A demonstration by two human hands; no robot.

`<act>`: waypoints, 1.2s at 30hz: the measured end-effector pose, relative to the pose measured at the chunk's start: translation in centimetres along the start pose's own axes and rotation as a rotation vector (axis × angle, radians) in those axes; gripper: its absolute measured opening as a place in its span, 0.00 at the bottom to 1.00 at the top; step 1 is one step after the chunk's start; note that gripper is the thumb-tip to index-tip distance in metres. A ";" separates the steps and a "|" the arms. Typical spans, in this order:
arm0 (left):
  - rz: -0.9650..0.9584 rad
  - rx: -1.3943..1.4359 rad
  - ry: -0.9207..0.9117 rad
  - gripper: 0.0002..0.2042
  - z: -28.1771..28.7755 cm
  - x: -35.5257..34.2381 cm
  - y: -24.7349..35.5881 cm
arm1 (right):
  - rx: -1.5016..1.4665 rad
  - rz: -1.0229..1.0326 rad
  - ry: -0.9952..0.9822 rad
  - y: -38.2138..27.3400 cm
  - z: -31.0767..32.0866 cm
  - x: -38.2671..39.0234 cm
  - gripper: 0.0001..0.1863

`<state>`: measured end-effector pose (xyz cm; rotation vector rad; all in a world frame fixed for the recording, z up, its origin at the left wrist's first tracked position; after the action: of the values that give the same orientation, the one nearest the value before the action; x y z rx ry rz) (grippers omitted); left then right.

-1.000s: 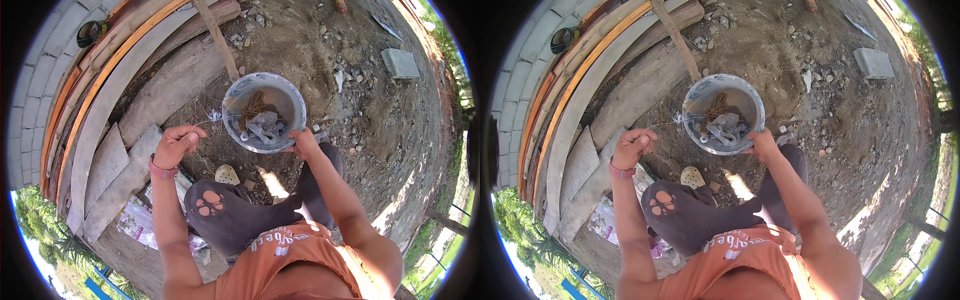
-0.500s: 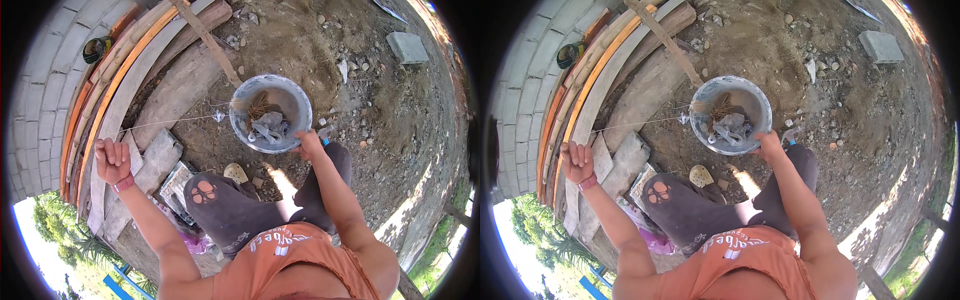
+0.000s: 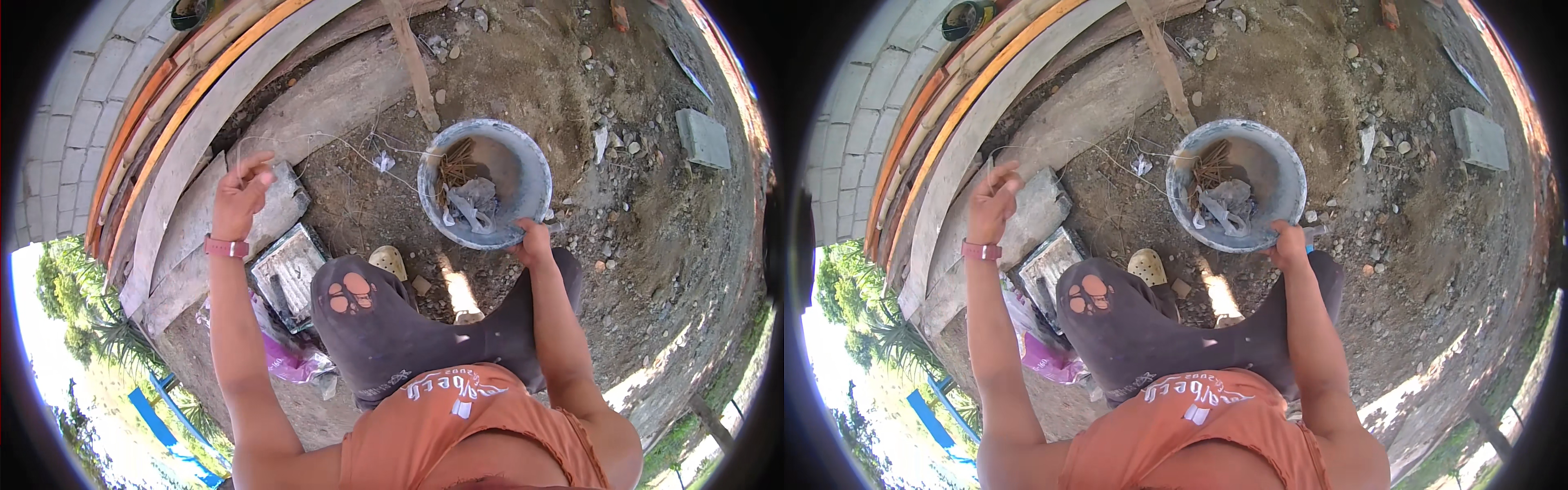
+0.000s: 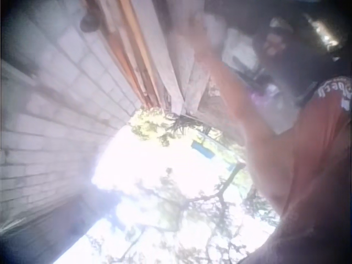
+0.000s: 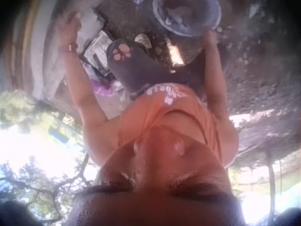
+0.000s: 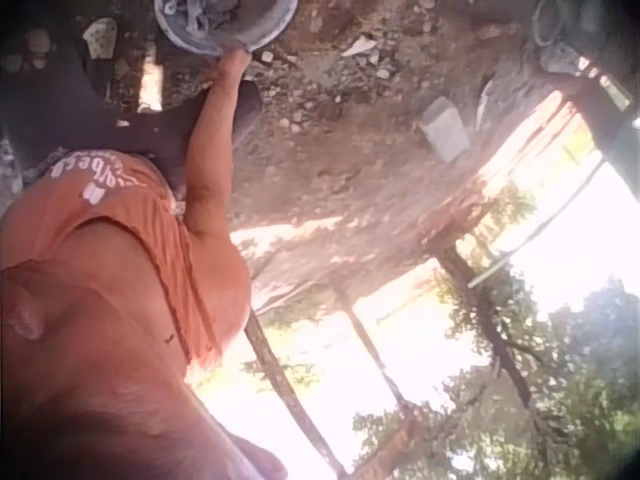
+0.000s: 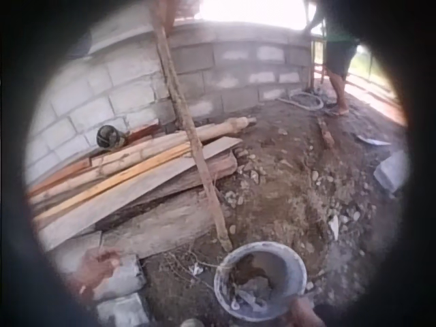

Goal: Installing wooden supports and leveling a structure at a construction site.

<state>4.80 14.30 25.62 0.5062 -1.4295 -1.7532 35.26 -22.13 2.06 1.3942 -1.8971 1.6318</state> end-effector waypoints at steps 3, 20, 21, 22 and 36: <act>-0.098 -0.338 -0.307 0.29 -11.2 -3.8 -1.5 | -0.098 0.018 -0.014 0.5 0.4 -1.0 0.15; -0.337 -0.400 -0.755 0.12 -24.4 -3.6 8.8 | 0.048 0.043 0.132 -1.1 0.4 -0.1 0.18; -0.332 -0.440 -0.806 0.12 -24.6 -3.3 9.0 | 0.043 0.051 0.116 -1.2 -0.1 0.1 0.18; -0.318 -0.487 -0.851 0.12 -24.3 -3.0 9.2 | 0.050 0.046 0.097 -1.0 -0.6 0.4 0.18; 0.220 -0.725 0.310 0.13 19.9 3.1 8.8 | 0.042 -0.023 0.063 -0.7 -1.0 0.9 0.18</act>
<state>-8.73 23.91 40.09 0.2006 -0.5462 -1.7691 35.00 -21.64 3.45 1.3587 -1.8154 1.6943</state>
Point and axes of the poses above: each hand's wrist, its own x-axis away from the middle knuckle, its own z-axis out of the back of the hand, y = z × x, the point moved 8 cm from there along -x, towards the middle knuckle, and after that the axes turned 2 degrees about -x, right-handed, at the moved point
